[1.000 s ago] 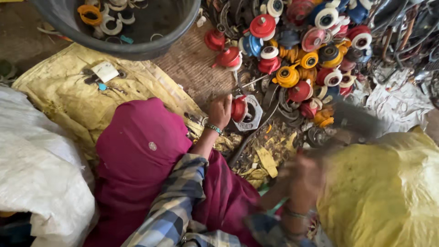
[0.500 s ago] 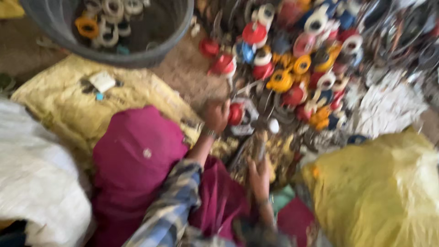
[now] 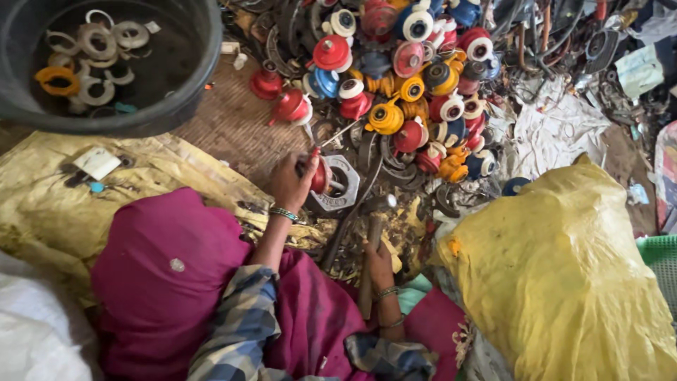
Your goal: The person sits on the floor and uses a hammer to strike a red mechanical part held in a metal jig. They repeatedly adjust the part and strike it, then place the finished part into a white sack.
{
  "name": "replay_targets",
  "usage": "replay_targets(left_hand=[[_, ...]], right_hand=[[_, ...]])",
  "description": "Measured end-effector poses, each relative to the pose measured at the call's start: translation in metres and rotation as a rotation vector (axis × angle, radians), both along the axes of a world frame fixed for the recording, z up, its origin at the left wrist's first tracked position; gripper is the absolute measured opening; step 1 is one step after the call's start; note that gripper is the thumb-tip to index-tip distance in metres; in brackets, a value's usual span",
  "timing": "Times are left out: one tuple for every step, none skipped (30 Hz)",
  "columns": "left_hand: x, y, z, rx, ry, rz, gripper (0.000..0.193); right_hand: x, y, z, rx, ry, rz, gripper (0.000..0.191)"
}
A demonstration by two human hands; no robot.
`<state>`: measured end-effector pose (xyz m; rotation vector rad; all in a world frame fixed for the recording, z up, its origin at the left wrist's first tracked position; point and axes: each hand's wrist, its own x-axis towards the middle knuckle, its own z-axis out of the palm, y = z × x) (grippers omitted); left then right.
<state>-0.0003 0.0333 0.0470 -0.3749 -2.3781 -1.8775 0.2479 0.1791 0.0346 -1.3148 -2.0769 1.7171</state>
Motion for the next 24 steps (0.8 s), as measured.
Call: replay_targets(left_hand=[[0.000, 0.000, -0.002, -0.030, -0.031, 0.004, 0.060], [-0.001, -0.001, -0.005, -0.062, -0.060, 0.010, 0.068], [-0.003, -0.002, -0.009, -0.033, -0.012, -0.027, 0.075], [-0.005, -0.003, -0.013, -0.004, 0.037, -0.064, 0.084], [-0.007, -0.004, -0.017, 0.025, 0.085, -0.101, 0.094], [-0.009, -0.005, -0.021, -0.003, 0.095, -0.160, 0.101], [-0.011, -0.006, -0.022, -0.029, 0.106, -0.221, 0.108], [-0.011, -0.006, -0.022, -0.053, 0.118, -0.280, 0.116], [-0.011, -0.006, -0.022, -0.005, 0.154, -0.270, 0.111], [-0.010, -0.006, -0.022, 0.042, 0.190, -0.260, 0.106], [-0.009, -0.006, -0.019, 0.088, 0.226, -0.248, 0.101], [-0.008, -0.007, -0.015, 0.091, 0.101, -0.226, 0.093], [-0.007, -0.008, -0.010, 0.093, -0.024, -0.205, 0.086], [-0.007, -0.009, -0.006, 0.095, -0.151, -0.185, 0.078], [-0.007, -0.011, -0.001, 0.161, -0.192, -0.190, 0.069], [-0.008, -0.013, 0.002, 0.226, -0.233, -0.196, 0.060], [-0.010, -0.015, 0.004, 0.290, -0.276, -0.202, 0.052], [-0.012, -0.016, 0.005, 0.272, -0.348, -0.249, 0.044], [-0.015, -0.018, 0.005, 0.256, -0.418, -0.298, 0.042], [-0.017, -0.018, 0.003, 0.240, -0.489, -0.348, 0.048], [-0.018, -0.017, 0.000, 0.111, -0.434, -0.287, 0.050], [-0.018, -0.017, -0.004, -0.019, -0.377, -0.223, 0.051], [-0.018, -0.015, -0.007, -0.148, -0.318, -0.159, 0.052], [-0.017, -0.014, -0.010, -0.104, -0.306, -0.148, 0.053]], right_hand=[[0.001, 0.000, 0.000, 0.037, 0.007, 0.017, 0.032], [0.001, -0.001, 0.002, 0.023, 0.005, 0.012, 0.031], [0.001, -0.002, 0.004, 0.007, 0.001, 0.009, 0.030], [0.000, -0.002, 0.005, -0.009, -0.002, 0.006, 0.029], [-0.001, -0.002, 0.006, -0.015, -0.011, 0.006, 0.029], [-0.001, -0.002, 0.007, -0.020, -0.022, 0.004, 0.029], [-0.002, -0.002, 0.007, -0.024, -0.032, 0.002, 0.029], [-0.002, -0.002, 0.006, -0.029, -0.027, -0.003, 0.028], [-0.002, -0.001, 0.005, -0.033, -0.022, -0.005, 0.028], [-0.002, -0.001, 0.004, -0.038, -0.016, -0.007, 0.027], [-0.002, 0.000, 0.003, -0.048, -0.001, -0.008, 0.027], [-0.001, 0.001, 0.002, -0.058, 0.015, -0.008, 0.027], [-0.001, 0.001, 0.001, -0.069, 0.030, -0.008, 0.027], [0.000, 0.002, 0.000, -0.077, 0.020, -0.014, 0.027], [0.000, 0.002, 0.000, -0.085, 0.009, -0.020, 0.027], [0.000, 0.002, -0.001, -0.095, -0.003, -0.027, 0.027], [0.001, 0.003, -0.002, -0.095, -0.005, -0.027, 0.027], [0.001, 0.003, -0.003, -0.095, -0.006, -0.027, 0.027], [0.001, 0.003, -0.004, -0.093, -0.007, -0.028, 0.027], [0.001, 0.003, -0.004, -0.071, -0.001, -0.024, 0.026], [0.001, 0.003, -0.005, -0.050, 0.005, -0.020, 0.026], [0.001, 0.003, -0.005, -0.029, 0.012, -0.015, 0.026], [0.001, 0.003, -0.006, -0.036, 0.015, -0.018, 0.026], [0.001, 0.003, -0.006, -0.043, 0.018, -0.019, 0.026]])
